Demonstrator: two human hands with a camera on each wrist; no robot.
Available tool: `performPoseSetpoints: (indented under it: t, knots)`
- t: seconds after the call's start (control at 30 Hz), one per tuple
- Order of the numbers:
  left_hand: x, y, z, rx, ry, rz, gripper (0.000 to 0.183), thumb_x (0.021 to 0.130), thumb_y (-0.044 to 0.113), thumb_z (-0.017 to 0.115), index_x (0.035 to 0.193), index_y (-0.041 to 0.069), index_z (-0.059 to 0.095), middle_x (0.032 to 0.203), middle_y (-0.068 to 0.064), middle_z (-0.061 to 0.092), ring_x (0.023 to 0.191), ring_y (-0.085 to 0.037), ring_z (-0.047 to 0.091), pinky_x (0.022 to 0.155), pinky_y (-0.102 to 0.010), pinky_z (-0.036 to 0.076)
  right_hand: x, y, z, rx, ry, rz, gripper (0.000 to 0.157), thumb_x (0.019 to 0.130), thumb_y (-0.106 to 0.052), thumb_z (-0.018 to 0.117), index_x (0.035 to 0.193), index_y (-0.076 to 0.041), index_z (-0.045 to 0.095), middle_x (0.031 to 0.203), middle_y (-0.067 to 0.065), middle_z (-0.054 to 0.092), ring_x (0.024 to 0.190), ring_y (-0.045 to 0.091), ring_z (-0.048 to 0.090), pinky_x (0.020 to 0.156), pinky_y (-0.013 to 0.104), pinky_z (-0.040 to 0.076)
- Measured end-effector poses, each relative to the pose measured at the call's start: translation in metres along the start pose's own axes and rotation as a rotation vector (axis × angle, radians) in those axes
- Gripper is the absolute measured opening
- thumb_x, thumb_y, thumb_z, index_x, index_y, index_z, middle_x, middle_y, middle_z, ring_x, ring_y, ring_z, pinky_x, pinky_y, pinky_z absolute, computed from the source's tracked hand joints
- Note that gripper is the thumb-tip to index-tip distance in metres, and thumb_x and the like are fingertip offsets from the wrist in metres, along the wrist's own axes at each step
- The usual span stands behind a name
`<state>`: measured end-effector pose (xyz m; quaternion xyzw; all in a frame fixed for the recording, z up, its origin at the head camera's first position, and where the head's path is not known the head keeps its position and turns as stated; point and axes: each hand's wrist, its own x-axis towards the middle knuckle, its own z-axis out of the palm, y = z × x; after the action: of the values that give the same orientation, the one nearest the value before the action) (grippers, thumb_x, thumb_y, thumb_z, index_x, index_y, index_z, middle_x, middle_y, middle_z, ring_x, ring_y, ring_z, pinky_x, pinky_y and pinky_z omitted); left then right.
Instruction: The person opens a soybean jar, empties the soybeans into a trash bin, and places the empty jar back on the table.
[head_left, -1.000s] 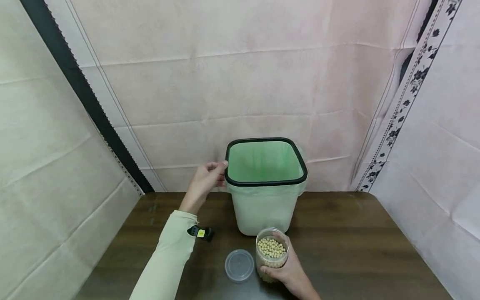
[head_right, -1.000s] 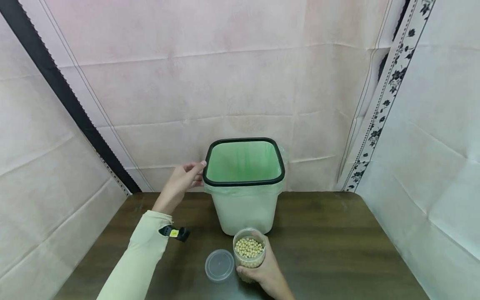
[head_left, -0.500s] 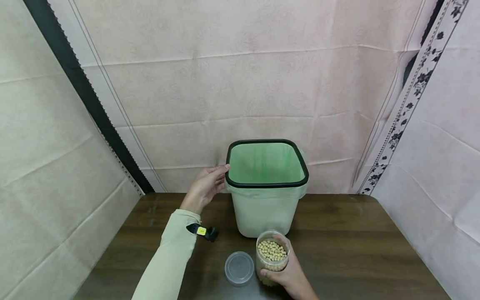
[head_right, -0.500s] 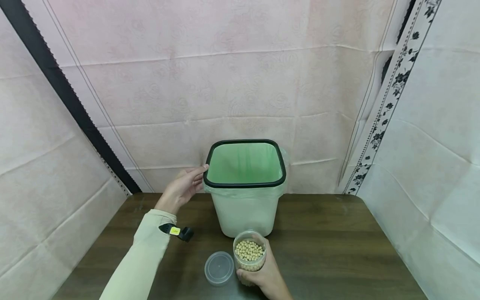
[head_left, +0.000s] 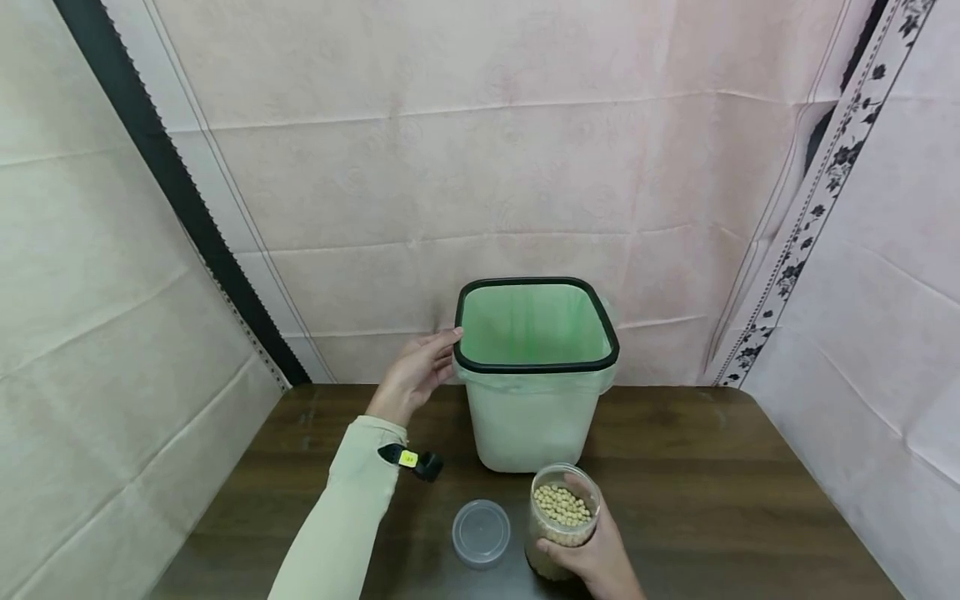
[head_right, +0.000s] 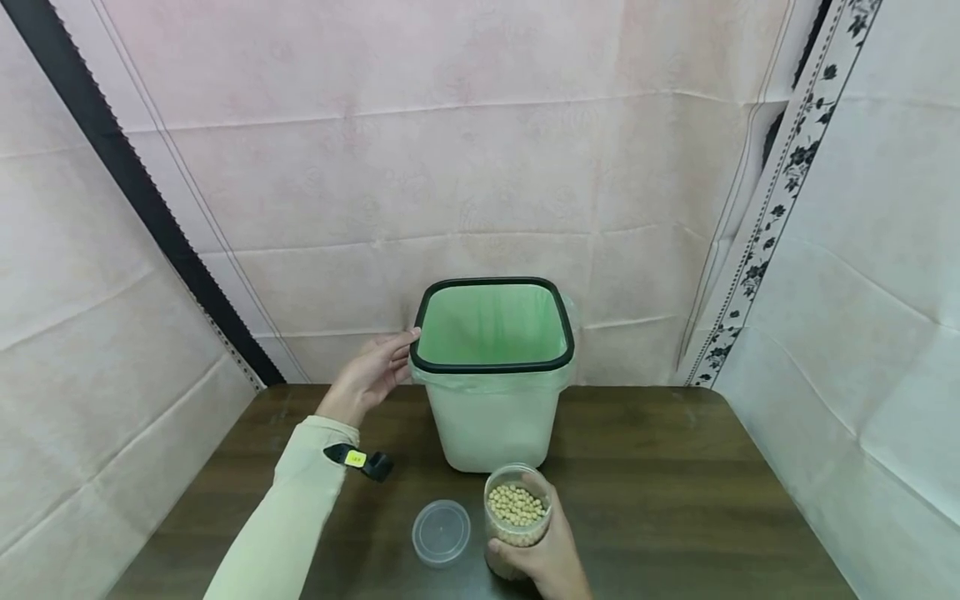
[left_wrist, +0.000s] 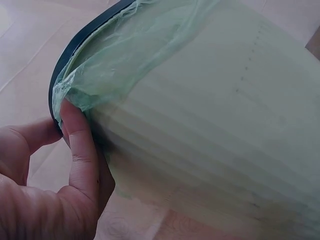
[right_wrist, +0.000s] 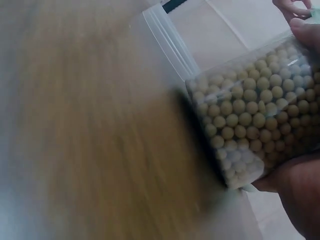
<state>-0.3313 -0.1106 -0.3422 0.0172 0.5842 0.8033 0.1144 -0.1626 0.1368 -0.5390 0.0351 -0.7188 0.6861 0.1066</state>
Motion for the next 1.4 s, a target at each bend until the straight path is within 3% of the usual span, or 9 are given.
performPoseSetpoints:
  t: [0.3, 0.6, 0.73, 0.9, 1.1, 1.27, 1.33, 1.4]
  knots:
    - [0.000, 0.002, -0.003, -0.037, 0.023, -0.008, 0.023, 0.096, 0.018, 0.067, 0.111, 0.002, 0.062, 0.089, -0.001, 0.068, 0.077, -0.009, 0.065, 0.067, -0.019, 0.057, -0.001, -0.039, -0.032, -0.141, 0.108, -0.053, 0.089, 0.065, -0.001, 0.091, 0.141, -0.010, 0.045, 0.135, 0.011, 0.054, 0.111, 0.003, 0.054, 0.090, 0.013, 0.044]
    - [-0.001, -0.002, -0.001, -0.071, 0.022, -0.018, 0.026, 0.094, 0.019, 0.070, 0.113, 0.002, 0.062, 0.090, -0.002, 0.067, 0.077, -0.009, 0.064, 0.067, -0.018, 0.057, 0.024, -0.104, -0.071, -0.222, 0.135, -0.191, 0.082, 0.072, 0.003, 0.086, 0.142, -0.011, 0.045, 0.126, 0.005, 0.060, 0.105, 0.010, 0.060, 0.086, 0.018, 0.051]
    - [-0.001, -0.004, 0.000, -0.068, 0.012, -0.010, 0.023, 0.095, 0.019, 0.068, 0.110, 0.003, 0.062, 0.087, -0.001, 0.067, 0.075, -0.009, 0.063, 0.065, -0.018, 0.056, 0.043, -0.135, -0.087, -0.245, 0.110, -0.255, 0.084, 0.073, 0.003, 0.085, 0.144, -0.013, 0.042, 0.126, 0.006, 0.058, 0.105, 0.014, 0.059, 0.085, 0.021, 0.052]
    - [0.001, -0.006, 0.000, -0.076, 0.000, -0.013, 0.020, 0.095, 0.018, 0.067, 0.107, 0.004, 0.061, 0.083, 0.000, 0.067, 0.072, -0.009, 0.063, 0.061, -0.018, 0.056, 0.071, -0.176, -0.106, -0.381, 0.079, -0.308, 0.086, 0.078, -0.008, 0.085, 0.149, -0.017, 0.037, 0.131, 0.007, 0.052, 0.107, 0.014, 0.056, 0.084, 0.022, 0.052]
    - [0.001, -0.007, -0.001, -0.089, 0.004, -0.013, 0.019, 0.095, 0.019, 0.068, 0.106, 0.004, 0.063, 0.083, 0.000, 0.068, 0.072, -0.009, 0.064, 0.062, -0.018, 0.056, 0.111, -0.221, -0.122, -0.499, 0.054, -0.305, 0.083, 0.082, -0.024, 0.084, 0.149, -0.015, 0.035, 0.136, 0.007, 0.050, 0.112, 0.015, 0.051, 0.090, 0.035, 0.050]
    - [0.000, -0.007, 0.000, -0.093, -0.005, -0.009, 0.017, 0.095, 0.019, 0.069, 0.103, 0.005, 0.064, 0.083, -0.001, 0.068, 0.073, -0.010, 0.064, 0.062, -0.018, 0.056, 0.142, -0.245, -0.130, -0.561, -0.009, -0.296, 0.077, 0.083, -0.030, 0.082, 0.145, -0.014, 0.038, 0.136, 0.005, 0.050, 0.109, 0.019, 0.054, 0.083, 0.025, 0.052]
    - [-0.001, -0.007, 0.000, -0.094, -0.006, -0.006, 0.017, 0.095, 0.019, 0.069, 0.103, 0.005, 0.064, 0.083, 0.000, 0.068, 0.074, -0.010, 0.063, 0.062, -0.019, 0.056, 0.153, -0.251, -0.131, -0.598, -0.040, -0.298, 0.076, 0.083, -0.031, 0.082, 0.143, -0.013, 0.040, 0.134, 0.006, 0.052, 0.108, 0.021, 0.056, 0.084, 0.028, 0.053]
    - [-0.001, -0.007, -0.001, -0.095, -0.004, -0.001, 0.016, 0.095, 0.019, 0.068, 0.102, 0.005, 0.064, 0.083, 0.000, 0.068, 0.074, -0.009, 0.063, 0.063, -0.019, 0.056, 0.162, -0.256, -0.131, -0.640, -0.082, -0.300, 0.077, 0.082, -0.033, 0.083, 0.142, -0.012, 0.041, 0.132, 0.008, 0.054, 0.109, 0.024, 0.057, 0.087, 0.038, 0.054]
